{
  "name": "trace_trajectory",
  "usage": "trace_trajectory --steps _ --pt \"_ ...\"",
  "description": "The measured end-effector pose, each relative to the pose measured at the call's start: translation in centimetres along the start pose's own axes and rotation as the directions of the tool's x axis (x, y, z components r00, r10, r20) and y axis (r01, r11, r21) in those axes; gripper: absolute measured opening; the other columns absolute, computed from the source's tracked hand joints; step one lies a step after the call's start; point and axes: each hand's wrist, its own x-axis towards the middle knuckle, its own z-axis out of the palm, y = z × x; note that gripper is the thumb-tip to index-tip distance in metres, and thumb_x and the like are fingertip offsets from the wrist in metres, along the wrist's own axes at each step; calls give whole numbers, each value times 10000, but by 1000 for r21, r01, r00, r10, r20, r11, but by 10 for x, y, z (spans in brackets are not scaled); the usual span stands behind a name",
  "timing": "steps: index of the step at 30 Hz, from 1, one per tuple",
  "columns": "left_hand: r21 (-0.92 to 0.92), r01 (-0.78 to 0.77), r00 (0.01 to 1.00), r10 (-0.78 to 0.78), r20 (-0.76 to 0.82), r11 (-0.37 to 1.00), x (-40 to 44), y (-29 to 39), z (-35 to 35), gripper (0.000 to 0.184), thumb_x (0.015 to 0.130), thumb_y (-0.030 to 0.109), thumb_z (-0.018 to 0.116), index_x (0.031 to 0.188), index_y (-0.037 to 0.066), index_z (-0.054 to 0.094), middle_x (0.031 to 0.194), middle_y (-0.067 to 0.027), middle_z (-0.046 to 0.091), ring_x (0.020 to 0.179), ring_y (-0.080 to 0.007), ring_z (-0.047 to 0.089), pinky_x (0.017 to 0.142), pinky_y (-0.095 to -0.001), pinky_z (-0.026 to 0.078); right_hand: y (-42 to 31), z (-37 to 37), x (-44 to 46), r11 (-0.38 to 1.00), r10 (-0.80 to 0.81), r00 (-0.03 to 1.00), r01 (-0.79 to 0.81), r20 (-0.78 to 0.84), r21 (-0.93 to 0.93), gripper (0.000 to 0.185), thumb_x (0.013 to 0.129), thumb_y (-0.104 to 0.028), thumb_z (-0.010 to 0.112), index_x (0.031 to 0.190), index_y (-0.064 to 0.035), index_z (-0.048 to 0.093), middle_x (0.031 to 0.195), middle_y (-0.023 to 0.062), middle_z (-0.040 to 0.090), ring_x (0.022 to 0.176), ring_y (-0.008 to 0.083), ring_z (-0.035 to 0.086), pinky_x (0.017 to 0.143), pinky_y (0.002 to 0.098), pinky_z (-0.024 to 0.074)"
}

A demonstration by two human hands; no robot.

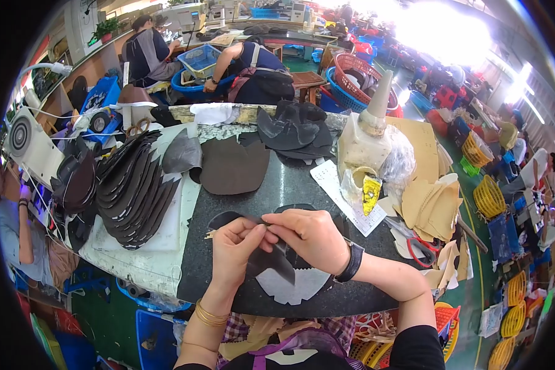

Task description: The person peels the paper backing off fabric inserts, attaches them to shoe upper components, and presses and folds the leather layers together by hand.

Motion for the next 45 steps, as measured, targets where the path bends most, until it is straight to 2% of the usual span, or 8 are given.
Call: trace_trajectory --steps 10,12,19,26,35,38,41,45 --pt "92 125 982 -136 132 988 11 20 -4 176 946 116 513 950 -18 627 726 -60 636 473 -53 499 453 -167 377 -1 -13 8 978 194 976 -201 100 63 154 846 -63 637 981 7 665 831 143 688 721 228 684 642 282 513" --pt "117 130 982 -144 125 985 12 20 -3 178 947 123 516 950 -16 627 701 -46 620 434 -48 471 414 -166 344 2 -11 9 989 137 988 -140 68 37 139 826 -53 637 944 18 652 816 193 653 740 329 663 629 334 519" --pt "257 56 994 -77 73 965 11 27 9 162 936 138 538 898 -1 611 661 -40 589 442 -52 476 419 -173 363 -4 -13 6 981 177 983 -172 45 -94 146 841 -60 629 962 12 666 784 172 664 645 261 659 590 297 499" --pt "85 115 982 -126 139 990 19 14 3 180 938 154 544 919 -9 618 689 -51 610 453 -65 505 426 -170 383 12 -18 9 909 377 912 -398 161 124 150 850 -73 614 969 -5 676 810 161 673 661 271 657 589 281 496" --pt "220 120 984 -144 100 968 13 25 7 165 940 141 547 916 -12 603 715 -74 641 491 -82 566 461 -184 438 -6 -13 4 971 60 996 -43 63 -234 142 836 -43 627 965 6 663 810 172 667 714 292 668 618 312 519" --pt "125 141 972 -161 172 982 15 21 5 158 948 150 528 908 3 570 693 -73 630 490 -86 570 469 -189 445 -4 -15 3 973 151 985 -133 86 -186 164 836 -54 633 985 9 661 763 163 654 683 232 674 603 286 509" --pt "80 133 972 -146 185 988 17 14 3 153 953 164 516 897 24 540 689 -75 623 497 -91 577 475 -186 446 10 -17 7 828 469 863 -504 188 245 185 853 -81 629 1000 29 656 722 119 654 632 136 639 592 253 493" --pt "29 101 980 -104 170 994 14 8 9 145 957 162 497 919 29 539 744 -93 643 547 -113 610 504 -197 462 9 -16 6 936 348 924 -353 159 8 253 894 -175 619 1007 49 652 750 20 658 643 68 585 600 230 485"
